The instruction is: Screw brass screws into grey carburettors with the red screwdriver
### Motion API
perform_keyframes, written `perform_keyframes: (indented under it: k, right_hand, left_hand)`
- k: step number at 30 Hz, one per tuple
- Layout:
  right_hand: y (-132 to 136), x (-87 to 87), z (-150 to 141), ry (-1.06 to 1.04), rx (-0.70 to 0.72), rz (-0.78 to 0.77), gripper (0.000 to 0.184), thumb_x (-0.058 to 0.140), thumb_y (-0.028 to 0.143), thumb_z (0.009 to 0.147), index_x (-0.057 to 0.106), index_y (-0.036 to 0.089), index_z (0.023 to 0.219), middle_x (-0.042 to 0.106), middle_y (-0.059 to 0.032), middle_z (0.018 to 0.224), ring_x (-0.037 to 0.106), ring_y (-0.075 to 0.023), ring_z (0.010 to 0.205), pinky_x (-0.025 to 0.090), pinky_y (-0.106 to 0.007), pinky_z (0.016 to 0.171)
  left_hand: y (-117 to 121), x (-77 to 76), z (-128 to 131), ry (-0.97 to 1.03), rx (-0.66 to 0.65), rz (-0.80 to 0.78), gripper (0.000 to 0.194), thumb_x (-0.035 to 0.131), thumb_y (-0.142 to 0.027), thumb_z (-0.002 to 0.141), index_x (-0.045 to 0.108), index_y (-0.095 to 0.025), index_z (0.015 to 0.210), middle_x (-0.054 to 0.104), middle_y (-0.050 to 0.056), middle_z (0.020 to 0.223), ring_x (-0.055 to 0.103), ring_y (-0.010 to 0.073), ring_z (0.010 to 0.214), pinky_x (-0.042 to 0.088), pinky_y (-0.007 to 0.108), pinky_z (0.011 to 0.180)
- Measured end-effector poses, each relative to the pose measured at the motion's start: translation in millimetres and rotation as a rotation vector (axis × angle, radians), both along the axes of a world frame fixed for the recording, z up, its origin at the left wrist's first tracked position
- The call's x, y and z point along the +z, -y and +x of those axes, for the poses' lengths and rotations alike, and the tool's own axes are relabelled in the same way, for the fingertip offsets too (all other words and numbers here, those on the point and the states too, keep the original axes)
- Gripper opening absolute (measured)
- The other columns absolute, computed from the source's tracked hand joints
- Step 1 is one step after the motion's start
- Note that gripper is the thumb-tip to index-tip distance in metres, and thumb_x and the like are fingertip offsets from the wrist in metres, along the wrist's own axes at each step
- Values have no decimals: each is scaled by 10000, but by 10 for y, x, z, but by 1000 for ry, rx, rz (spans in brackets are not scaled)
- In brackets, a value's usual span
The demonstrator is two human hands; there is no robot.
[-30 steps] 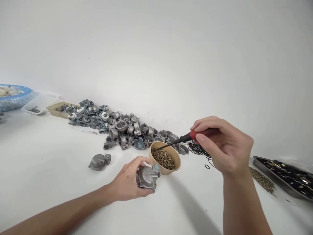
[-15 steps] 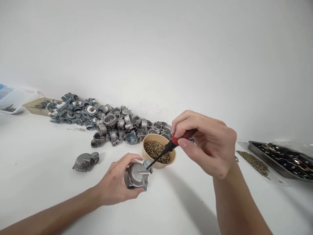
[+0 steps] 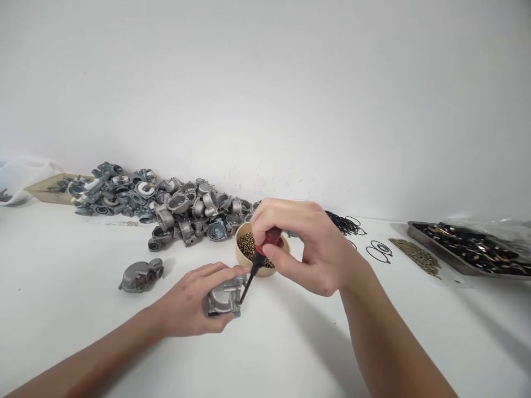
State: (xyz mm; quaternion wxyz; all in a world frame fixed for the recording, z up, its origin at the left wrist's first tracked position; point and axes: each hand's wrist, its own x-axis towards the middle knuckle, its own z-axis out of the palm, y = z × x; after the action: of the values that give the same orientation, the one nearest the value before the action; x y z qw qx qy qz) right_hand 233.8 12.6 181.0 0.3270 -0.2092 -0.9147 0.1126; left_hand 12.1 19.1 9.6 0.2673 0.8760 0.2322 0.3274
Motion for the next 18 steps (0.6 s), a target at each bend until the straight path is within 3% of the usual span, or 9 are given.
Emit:
perform_keyframes:
  k: [4,9,18]
  right_hand:
    - [-22,-26,-11,26,0,6,140,482,72,798,568,181,819,590,-5,757,486,-111,636,352,-267,552]
    - [-18,-40,-25,47,5,7,145,468,71,802,563,179,820,616,-13,774,511,-114,653,355,-263,552]
    - [6,-17,-43,119,-7,34,144,491,76,863,580,186,890,653,-21,833,516,-117,669,402,-260,593]
  left_hand:
    - [-8,-7,-17,-10,16,37,812,731,-228,843,394,-371,1568,714,43,1238,692,298,1081,581,423,977]
    - [6,18,-19,17,1,30,849,750,-210,824,390,-389,1572,688,34,1368,680,307,1184,542,444,1073]
    - [-4,-14,-19,-13,24,-11,778,735,-217,799,448,-333,1513,712,56,1300,693,310,1111,571,448,1010]
